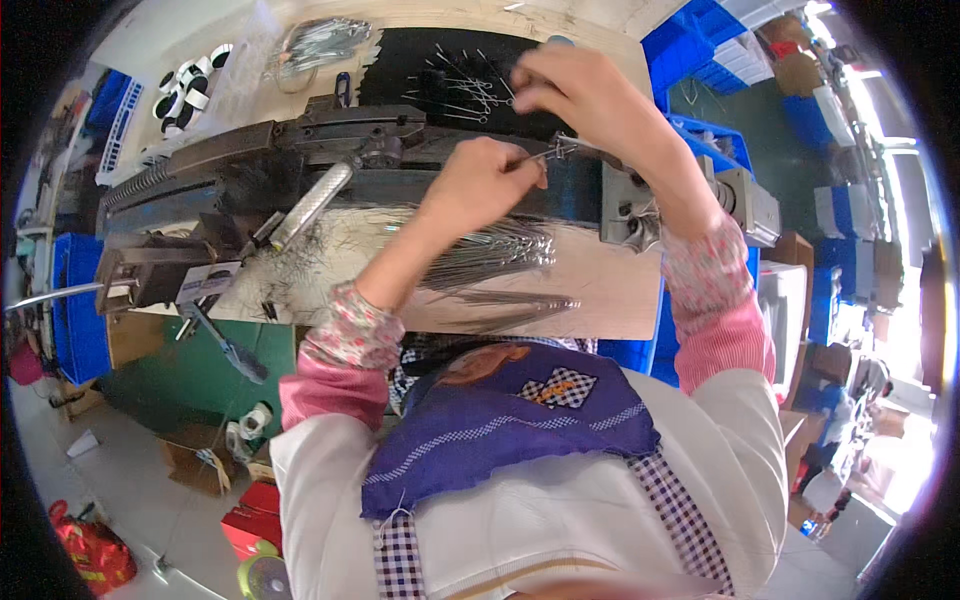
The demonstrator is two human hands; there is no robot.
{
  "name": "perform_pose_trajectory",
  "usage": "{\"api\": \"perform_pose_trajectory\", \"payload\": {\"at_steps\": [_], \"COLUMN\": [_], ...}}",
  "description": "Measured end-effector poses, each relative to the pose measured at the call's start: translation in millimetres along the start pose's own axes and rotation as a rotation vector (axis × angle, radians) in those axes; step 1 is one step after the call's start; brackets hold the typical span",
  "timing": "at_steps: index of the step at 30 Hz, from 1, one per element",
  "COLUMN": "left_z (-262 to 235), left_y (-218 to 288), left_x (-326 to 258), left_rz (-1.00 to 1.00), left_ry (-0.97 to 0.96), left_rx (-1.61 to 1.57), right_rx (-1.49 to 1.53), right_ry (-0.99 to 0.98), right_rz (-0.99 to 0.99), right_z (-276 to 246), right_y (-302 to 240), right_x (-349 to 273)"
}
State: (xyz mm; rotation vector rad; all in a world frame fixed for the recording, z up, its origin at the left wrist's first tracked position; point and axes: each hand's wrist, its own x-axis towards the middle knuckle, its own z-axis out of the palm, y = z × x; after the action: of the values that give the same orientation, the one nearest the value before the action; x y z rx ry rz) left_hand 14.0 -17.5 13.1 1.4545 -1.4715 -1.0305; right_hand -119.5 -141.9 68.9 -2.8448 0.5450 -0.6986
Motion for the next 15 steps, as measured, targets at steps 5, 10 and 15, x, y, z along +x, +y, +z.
{"api": "perform_pose_trajectory", "payload": {"at_steps": [5,10,15], "left_z": [-21.6,-59.9,-8.5], "left_y": [9.1,4.1,-12.8], "left_x": [-8.1,-34.0,-100.0], "left_rz": [0.296,0.638,-0.049], "left_ry": [0.2,0.526,0.516], "left_rx": [0.787,0.929,-0.62], "right_rx": [0.064,0.235,0.274], "right_ry": [-0.093,0.131,0.116], "right_rz": [-0.22,-0.254,-0.136], "right_z": [2.5,29.2,56.2], "right_y": [-16.8,-31.9,-30.9], "right_x": [-31.8,-4.3,13.8]}}
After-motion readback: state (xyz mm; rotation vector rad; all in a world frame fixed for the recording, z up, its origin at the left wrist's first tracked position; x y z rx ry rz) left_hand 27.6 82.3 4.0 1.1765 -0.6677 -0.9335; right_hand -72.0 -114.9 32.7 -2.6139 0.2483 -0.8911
